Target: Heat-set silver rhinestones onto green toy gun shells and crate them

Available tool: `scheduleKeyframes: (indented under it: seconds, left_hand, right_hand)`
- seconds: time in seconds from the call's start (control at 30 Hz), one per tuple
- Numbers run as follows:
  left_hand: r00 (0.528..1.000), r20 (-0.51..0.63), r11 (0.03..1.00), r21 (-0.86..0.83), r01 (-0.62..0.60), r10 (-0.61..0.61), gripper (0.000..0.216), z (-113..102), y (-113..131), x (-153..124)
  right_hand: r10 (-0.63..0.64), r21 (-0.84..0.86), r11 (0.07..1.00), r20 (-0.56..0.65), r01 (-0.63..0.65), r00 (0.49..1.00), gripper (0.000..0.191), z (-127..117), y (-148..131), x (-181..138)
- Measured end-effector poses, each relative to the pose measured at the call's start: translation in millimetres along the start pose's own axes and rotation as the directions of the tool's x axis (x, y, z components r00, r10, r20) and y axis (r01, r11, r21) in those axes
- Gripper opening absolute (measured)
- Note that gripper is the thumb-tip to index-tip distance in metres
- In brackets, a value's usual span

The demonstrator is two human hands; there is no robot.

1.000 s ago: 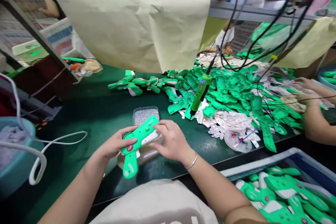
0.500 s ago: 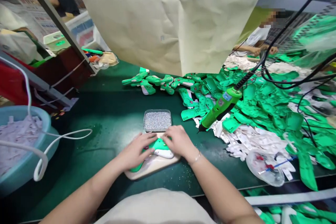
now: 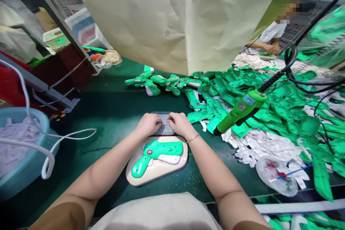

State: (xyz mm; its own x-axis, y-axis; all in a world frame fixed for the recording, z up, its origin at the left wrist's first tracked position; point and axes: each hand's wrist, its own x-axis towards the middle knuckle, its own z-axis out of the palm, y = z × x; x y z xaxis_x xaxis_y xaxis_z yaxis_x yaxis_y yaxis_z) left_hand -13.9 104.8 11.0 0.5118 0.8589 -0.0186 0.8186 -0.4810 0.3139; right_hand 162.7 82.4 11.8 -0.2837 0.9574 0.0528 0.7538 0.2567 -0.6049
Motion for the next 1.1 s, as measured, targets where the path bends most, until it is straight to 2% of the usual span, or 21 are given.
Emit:
scheduleKeyframes:
  seconds: [0.1,0.2,0.27,0.33,0.4,0.43,0.5,0.57,0.73,0.87,0.93,1.0,1.1]
  left_hand:
    - [0.999,-0.031,0.998,-0.056,-0.017,0.015,0.022,-2.8,-3.0,-6.8]
    - [0.996,-0.086,0.976,-0.215,-0.023,0.005,0.019,-3.6,-4.4,-24.7]
    - [0.991,-0.109,0.903,-0.429,0.022,-0.075,0.013,-1.9,-3.2,-42.6]
    - [0.983,-0.059,0.777,-0.621,0.101,-0.174,0.008,1.7,0.7,-60.3]
    - [0.982,0.005,0.704,-0.697,0.141,-0.191,0.006,7.0,6.9,-72.8]
    - [0.986,0.006,0.699,-0.704,0.123,-0.168,0.006,10.0,10.3,-76.2]
    - [0.994,-0.054,0.736,-0.677,0.03,-0.09,0.007,16.4,16.8,-77.6]
    - [0.991,-0.127,0.788,-0.613,-0.057,-0.028,0.011,22.3,21.5,-74.5]
    - [0.991,-0.131,0.879,-0.47,-0.079,0.019,0.015,29.5,23.2,-72.7]
    - [0.96,-0.121,0.938,-0.217,-0.272,0.251,0.016,24.0,22.9,-83.8]
    - [0.934,-0.086,0.931,-0.089,-0.355,0.348,0.02,16.7,23.5,-81.4]
    - [0.939,-0.049,0.94,-0.016,-0.34,0.339,0.023,7.5,23.4,-66.5]
    - [0.994,-0.004,0.993,0.055,-0.105,0.105,0.018,-4.1,20.1,-26.9]
  right_hand:
    - [0.037,0.288,0.957,-0.119,-0.001,0.992,0.009,-6.8,10.7,-19.5]
    - [0.104,0.439,0.897,-0.074,-0.062,0.992,0.009,-15.6,18.4,-48.4]
    - [0.161,0.497,0.857,-0.001,-0.139,0.987,0.012,-17.7,23.6,-69.4]
    - [0.212,0.54,0.819,0.026,-0.192,0.977,0.016,-14.5,28.4,-87.0]
    - [0.212,0.554,0.817,-0.036,-0.157,0.977,0.02,-7.3,31.4,-98.1]
    - [0.188,0.547,0.829,-0.086,-0.111,0.978,0.022,-3.2,32.0,-101.0]
    - [0.117,0.512,0.859,-0.177,-0.01,0.977,0.022,4.2,31.3,-102.3]
    - [0.05,0.469,0.881,-0.211,0.056,0.976,0.02,9.3,29.9,-100.5]
    - [-0.076,0.347,0.925,-0.233,0.156,0.969,0.019,9.7,33.4,-103.0]
    - [-0.25,0.12,0.957,-0.115,0.263,0.961,0.021,-4.2,35.3,-104.3]
    - [-0.255,-0.027,0.967,-0.059,0.254,0.965,0.021,-11.4,28.1,-90.7]
    - [-0.192,-0.172,0.967,-0.025,0.185,0.981,0.021,-14.3,14.2,-64.5]
    - [-0.066,-0.376,0.92,0.129,0.11,0.989,0.021,-9.5,-12.1,-15.7]
